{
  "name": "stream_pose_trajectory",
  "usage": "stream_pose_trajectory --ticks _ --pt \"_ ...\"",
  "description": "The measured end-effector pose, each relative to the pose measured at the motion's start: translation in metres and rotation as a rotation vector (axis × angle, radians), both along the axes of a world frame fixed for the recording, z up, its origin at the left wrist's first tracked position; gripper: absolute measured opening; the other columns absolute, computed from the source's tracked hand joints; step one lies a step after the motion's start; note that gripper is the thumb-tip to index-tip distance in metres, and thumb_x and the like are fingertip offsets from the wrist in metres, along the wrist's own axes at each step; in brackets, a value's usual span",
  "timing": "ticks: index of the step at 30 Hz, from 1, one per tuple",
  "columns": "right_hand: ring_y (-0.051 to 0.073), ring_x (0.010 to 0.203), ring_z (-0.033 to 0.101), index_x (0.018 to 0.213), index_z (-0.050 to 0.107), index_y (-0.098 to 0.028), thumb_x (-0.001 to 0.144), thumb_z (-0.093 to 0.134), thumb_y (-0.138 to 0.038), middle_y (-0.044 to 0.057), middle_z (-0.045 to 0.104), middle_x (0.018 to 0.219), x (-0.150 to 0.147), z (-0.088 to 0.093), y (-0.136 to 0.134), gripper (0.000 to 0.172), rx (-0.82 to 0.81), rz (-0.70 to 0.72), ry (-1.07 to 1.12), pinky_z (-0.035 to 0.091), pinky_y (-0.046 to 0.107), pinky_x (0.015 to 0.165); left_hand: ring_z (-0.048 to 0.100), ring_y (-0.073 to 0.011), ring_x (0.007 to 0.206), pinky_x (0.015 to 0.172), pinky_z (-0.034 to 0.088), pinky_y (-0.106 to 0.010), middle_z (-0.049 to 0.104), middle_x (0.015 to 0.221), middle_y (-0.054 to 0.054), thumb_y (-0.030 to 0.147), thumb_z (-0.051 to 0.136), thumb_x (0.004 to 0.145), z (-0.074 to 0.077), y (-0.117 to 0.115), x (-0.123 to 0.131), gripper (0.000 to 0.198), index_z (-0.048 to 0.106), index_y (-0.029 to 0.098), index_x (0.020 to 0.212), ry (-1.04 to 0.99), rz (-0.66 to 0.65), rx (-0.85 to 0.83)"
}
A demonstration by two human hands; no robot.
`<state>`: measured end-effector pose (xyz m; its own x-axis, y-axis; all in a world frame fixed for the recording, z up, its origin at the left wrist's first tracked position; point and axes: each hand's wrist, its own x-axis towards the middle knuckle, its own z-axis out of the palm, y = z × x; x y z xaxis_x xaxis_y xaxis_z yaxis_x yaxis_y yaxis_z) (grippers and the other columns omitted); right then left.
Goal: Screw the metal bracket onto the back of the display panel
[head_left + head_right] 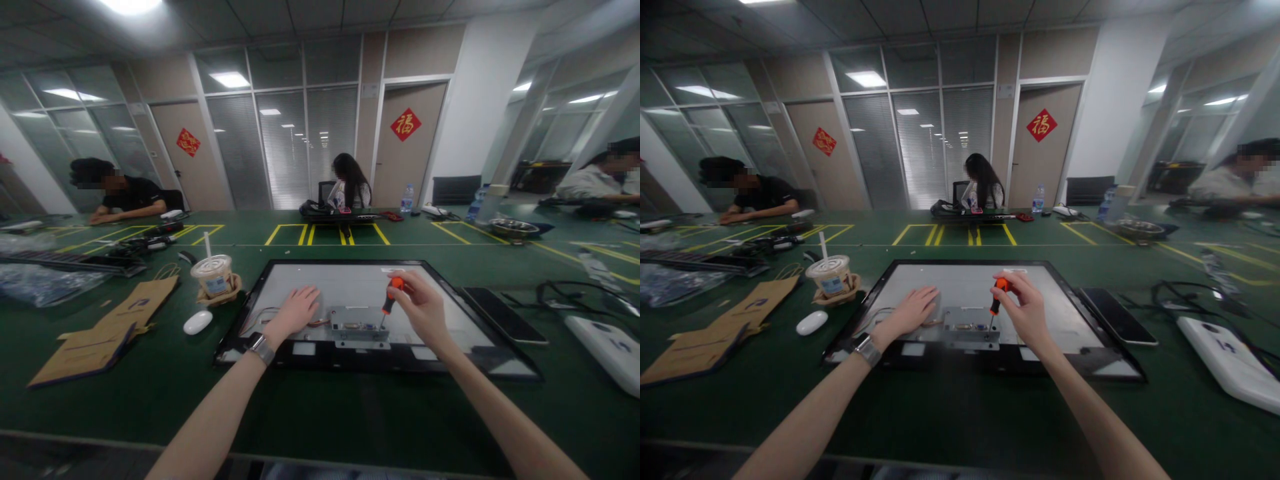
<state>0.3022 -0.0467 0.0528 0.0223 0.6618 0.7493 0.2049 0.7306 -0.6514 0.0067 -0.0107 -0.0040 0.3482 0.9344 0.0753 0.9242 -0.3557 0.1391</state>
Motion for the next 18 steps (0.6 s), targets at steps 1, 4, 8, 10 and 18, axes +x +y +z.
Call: stream_pose_trajectory --ticks 1,4,8,10,18 --pt "0.022 0.083 0.065 0.099 0.074 -0.026 0.086 0.071 -0.033 0.005 0.067 0.091 0.0001 0.0000 0.0002 0.015 -0.005 0.012 -0.003 0.059 0.038 0.073 0.034 -0.0267 0.150 0.123 0.025 -0.051 0.037 0.162 -0.010 0.033 0.030 0.105 0.0000 0.0001 -0.0002 0.050 0.043 0.019 0.151 -0.001 0.001 -0.001" --pt "0.022 0.084 0.068 0.104 0.074 -0.026 0.089 0.068 -0.036 0.006 0.070 0.094 0.0007 -0.0004 0.0006 0.019 -0.035 0.049 -0.014 0.060 0.038 0.074 0.033 -0.0261 0.150 0.123 0.025 -0.051 0.036 0.162 -0.009 0.033 0.030 0.105 0.0011 -0.0004 -0.0002 0.050 0.043 0.020 0.152 -0.002 0.005 -0.006" --pt "0.023 0.087 0.072 0.115 0.071 -0.027 0.094 0.061 -0.039 0.007 0.074 0.101 0.0020 -0.0011 0.0002 0.026 -0.089 0.130 -0.035 0.061 0.042 0.081 0.033 -0.0261 0.150 0.123 0.025 -0.050 0.037 0.161 -0.010 0.034 0.030 0.105 0.0035 -0.0020 0.0006 0.050 0.043 0.019 0.152 0.000 0.008 -0.013" --pt "0.023 0.086 0.072 0.119 0.068 -0.027 0.097 0.058 -0.040 0.008 0.074 0.104 0.0025 -0.0014 -0.0003 0.028 -0.107 0.181 -0.034 0.061 0.042 0.080 0.033 -0.0263 0.150 0.123 0.025 -0.051 0.037 0.161 -0.010 0.034 0.030 0.105 0.0038 -0.0023 0.0010 0.050 0.043 0.019 0.152 0.002 0.008 -0.013" --pt "0.021 0.092 0.067 0.113 0.072 -0.029 0.091 0.068 -0.035 0.006 0.068 0.107 0.0025 -0.0045 0.0049 0.023 -0.035 0.146 -0.053 0.060 0.038 0.083 0.035 -0.0270 0.149 0.122 0.026 -0.051 0.038 0.161 -0.011 0.032 0.031 0.105 -0.0002 0.0007 0.0001 0.050 0.044 0.018 0.151 0.009 -0.001 0.008"
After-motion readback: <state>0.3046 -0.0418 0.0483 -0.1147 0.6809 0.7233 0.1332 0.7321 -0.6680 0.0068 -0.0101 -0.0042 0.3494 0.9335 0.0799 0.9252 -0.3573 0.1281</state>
